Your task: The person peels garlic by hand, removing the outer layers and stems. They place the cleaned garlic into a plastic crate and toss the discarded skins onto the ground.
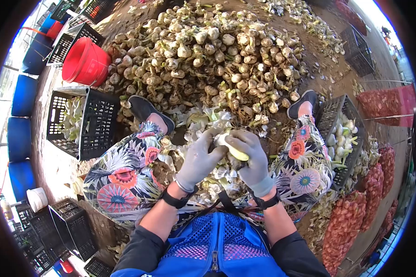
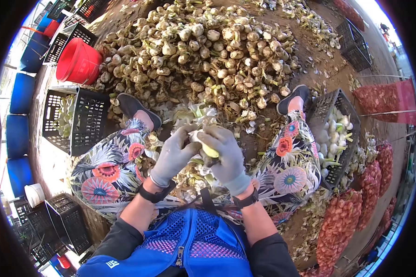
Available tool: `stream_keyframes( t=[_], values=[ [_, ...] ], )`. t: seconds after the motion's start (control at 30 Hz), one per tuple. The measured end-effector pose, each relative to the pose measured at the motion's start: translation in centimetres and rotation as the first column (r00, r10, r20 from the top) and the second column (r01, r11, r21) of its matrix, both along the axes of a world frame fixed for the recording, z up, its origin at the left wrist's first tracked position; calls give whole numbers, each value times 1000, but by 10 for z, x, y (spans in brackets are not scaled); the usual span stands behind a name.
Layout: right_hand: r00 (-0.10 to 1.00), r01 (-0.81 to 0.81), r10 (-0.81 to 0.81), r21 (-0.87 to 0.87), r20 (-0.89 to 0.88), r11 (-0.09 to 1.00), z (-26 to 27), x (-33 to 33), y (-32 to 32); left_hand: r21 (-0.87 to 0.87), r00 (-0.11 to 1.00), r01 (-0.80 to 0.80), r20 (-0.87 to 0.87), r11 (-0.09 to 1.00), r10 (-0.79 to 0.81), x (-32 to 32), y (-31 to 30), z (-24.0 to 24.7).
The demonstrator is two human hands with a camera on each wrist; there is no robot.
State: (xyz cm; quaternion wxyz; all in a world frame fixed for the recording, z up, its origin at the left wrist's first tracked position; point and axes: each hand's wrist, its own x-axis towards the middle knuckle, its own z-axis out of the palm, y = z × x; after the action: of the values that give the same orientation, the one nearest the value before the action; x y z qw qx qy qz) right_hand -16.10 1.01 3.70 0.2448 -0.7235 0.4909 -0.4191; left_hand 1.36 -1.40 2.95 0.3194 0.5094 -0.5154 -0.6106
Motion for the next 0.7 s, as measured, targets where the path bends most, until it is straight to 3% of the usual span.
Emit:
stream_keyframes(
  t=[0.07,0.17,0.23,0.27,0.33,0.37,0.43,0.5,0.57,0.7],
  values=[
    [1000,3,-3,7,28,1000,-2,1,0,22,999,15,46,1000,-16,2,0,-7],
    [985,28,-44,99,166,995,-3,-2,4,64,999,30,-46,997,-28,10,1,-11],
    [988,29,-46,112,146,993,-3,-12,2,-206,997,48,76,977,-33,16,4,-11],
    [991,33,-49,126,127,991,-3,-15,0,-204,997,48,75,978,-33,16,3,-6],
    [990,27,-46,139,137,990,0,-14,-1,-535,976,173,207,827,-71,17,-3,4],
    [987,7,-34,169,157,986,-2,-15,-1,-587,958,244,270,772,-97,19,-6,7],
    [984,-16,-20,197,177,980,-3,-15,-1,-546,955,251,277,799,-111,22,-5,1],
    [876,-44,-197,481,439,876,-2,-16,1,-503,950,262,283,823,-130,23,-3,-1],
    [838,-71,-253,556,484,828,-2,-23,2,-242,990,141,53,960,-132,22,3,-1],
    [709,-230,-359,680,607,696,-8,-31,6,-256,992,17,-114,966,-48,14,6,7]
  ],
)
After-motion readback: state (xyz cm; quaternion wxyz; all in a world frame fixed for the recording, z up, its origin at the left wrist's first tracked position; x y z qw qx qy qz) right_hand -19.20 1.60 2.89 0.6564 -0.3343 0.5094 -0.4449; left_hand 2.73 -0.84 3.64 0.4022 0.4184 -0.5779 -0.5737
